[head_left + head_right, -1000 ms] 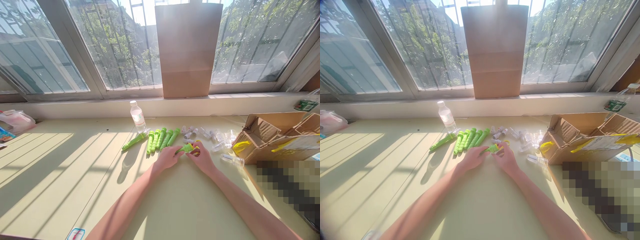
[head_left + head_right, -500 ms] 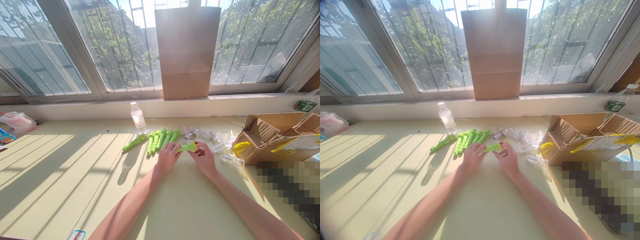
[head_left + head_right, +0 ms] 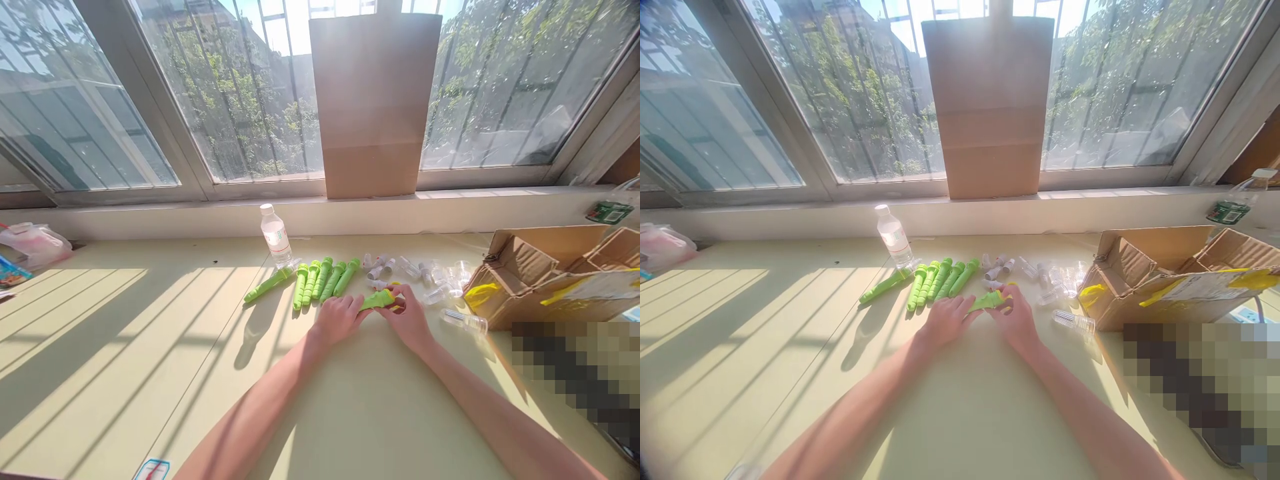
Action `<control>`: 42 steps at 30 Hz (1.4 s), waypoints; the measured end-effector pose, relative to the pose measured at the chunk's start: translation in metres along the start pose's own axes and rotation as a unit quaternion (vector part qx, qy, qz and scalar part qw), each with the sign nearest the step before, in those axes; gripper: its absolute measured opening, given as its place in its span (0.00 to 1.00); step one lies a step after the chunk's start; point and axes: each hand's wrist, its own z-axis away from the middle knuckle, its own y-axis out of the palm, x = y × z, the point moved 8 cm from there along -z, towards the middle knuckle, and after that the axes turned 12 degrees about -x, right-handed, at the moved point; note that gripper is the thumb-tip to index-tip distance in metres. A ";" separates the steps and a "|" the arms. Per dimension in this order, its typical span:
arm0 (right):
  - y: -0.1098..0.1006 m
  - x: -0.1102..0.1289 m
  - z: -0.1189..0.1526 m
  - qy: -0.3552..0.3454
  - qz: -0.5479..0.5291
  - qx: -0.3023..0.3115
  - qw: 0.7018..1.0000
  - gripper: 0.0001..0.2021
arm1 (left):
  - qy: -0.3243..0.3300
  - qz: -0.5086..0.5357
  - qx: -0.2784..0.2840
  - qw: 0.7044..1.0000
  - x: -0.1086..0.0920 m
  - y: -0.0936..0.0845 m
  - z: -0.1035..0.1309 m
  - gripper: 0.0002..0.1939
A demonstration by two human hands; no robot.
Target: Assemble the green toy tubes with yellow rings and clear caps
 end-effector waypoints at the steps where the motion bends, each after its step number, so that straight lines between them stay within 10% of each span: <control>1: 0.000 0.000 0.000 0.001 0.000 0.001 1.000 0.22 | -0.004 0.001 0.011 1.000 0.000 0.001 0.000 0.18; 16: -0.002 -0.016 -0.003 0.047 -0.004 -0.004 0.999 0.26 | -0.083 0.089 0.111 0.986 0.014 0.016 0.004 0.16; 26: -0.007 -0.012 -0.004 0.061 -0.034 -0.041 0.997 0.26 | -0.021 0.076 0.007 0.997 0.007 0.003 0.001 0.13; 42: -0.008 -0.013 -0.005 0.049 -0.010 -0.037 0.998 0.27 | -0.053 0.065 0.062 0.995 0.009 0.008 0.003 0.16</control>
